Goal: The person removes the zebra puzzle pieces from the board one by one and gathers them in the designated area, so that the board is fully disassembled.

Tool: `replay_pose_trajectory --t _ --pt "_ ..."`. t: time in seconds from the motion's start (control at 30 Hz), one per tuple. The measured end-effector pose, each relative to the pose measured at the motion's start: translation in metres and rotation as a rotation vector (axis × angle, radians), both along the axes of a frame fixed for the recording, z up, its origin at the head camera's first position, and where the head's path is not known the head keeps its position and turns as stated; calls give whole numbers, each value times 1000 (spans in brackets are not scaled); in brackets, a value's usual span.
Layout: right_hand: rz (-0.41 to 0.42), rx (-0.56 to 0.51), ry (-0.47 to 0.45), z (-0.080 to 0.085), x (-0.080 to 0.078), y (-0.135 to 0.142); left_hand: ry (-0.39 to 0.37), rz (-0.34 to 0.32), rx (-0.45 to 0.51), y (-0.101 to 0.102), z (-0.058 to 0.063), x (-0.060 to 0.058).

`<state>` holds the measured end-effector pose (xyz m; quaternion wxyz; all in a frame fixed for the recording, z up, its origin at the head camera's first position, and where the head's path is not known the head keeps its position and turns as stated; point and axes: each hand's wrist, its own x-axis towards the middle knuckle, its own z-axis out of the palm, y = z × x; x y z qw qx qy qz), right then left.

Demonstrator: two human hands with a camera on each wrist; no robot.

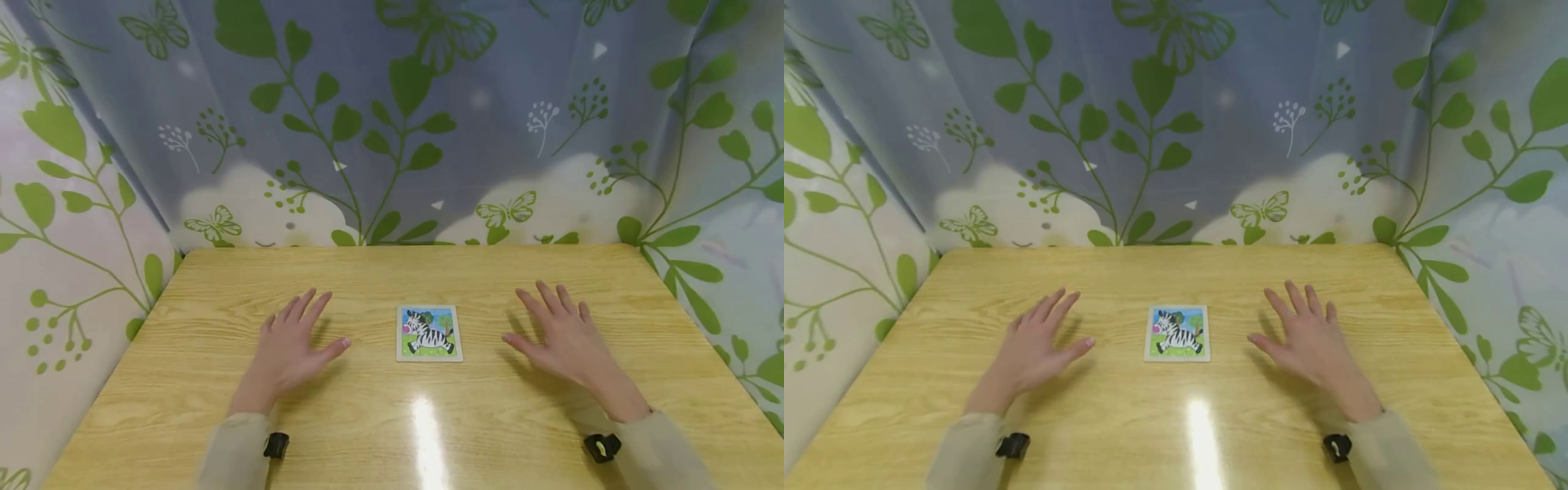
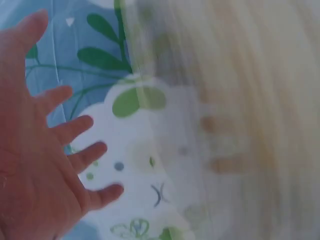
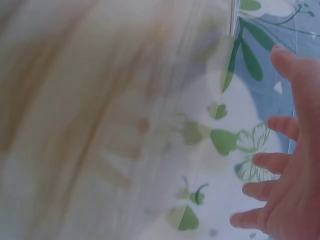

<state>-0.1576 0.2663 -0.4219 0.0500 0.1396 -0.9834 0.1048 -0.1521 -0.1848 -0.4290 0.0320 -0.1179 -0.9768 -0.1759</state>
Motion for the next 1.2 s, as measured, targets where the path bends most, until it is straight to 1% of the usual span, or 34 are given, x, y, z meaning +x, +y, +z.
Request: replay_pose_trajectory --t 0.1,0.23,0.37,0.6,0.77,0.87,1.0,1.2 --pt "48 -42 23 -2 -5 -10 -1 -49 59 13 0 -4" --pt "115 -116 43 -7 -14 -23 -26 -101 105 32 0 -9" --pt "172 -198 5 -12 -23 -37 -76 -148 122 54 3 -15" --pt "218 -289 -52 -21 -36 -55 -157 -258 168 85 5 -27" --pt "235 -327 -78 -22 -47 -64 -186 -315 140 102 4 -39" --pt "249 -343 -97 -23 -54 -68 -202 -337 111 110 3 -46" --pt "266 -348 -138 -23 -62 -73 -231 -337 74 116 0 -53" --pt "237 -327 -206 -23 -67 -75 -243 -333 54 119 -1 -57"
